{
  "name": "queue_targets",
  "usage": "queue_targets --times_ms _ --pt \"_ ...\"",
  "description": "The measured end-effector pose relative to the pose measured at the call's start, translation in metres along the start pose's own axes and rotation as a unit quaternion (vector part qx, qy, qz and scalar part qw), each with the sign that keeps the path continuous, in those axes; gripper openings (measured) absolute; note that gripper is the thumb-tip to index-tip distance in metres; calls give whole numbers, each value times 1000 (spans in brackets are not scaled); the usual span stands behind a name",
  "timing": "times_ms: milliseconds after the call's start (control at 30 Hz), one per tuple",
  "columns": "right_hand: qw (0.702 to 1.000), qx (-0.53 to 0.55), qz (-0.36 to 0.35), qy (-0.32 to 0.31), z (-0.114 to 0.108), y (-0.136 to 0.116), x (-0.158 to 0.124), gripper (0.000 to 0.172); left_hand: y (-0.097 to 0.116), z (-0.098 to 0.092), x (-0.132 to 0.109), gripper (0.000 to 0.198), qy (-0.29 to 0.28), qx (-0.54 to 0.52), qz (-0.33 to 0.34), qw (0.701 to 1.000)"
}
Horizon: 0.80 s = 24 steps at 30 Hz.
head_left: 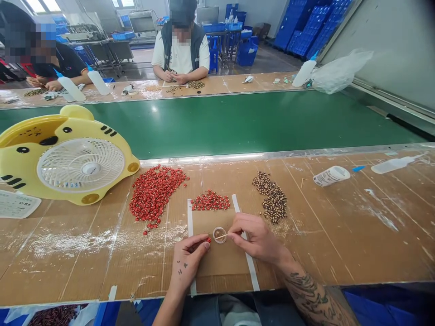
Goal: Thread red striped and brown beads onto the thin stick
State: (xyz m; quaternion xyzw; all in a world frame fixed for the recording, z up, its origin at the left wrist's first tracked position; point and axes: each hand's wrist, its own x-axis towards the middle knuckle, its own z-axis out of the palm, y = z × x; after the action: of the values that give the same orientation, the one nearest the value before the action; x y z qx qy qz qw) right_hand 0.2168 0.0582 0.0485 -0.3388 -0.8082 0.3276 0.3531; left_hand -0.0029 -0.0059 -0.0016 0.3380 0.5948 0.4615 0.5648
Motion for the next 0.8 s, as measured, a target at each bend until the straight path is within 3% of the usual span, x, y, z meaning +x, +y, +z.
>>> queue_targets --times_ms 800 --pt "999 -43 8 -5 12 -8 2 32 2 0 -2 25 -22 -35 -8 999"
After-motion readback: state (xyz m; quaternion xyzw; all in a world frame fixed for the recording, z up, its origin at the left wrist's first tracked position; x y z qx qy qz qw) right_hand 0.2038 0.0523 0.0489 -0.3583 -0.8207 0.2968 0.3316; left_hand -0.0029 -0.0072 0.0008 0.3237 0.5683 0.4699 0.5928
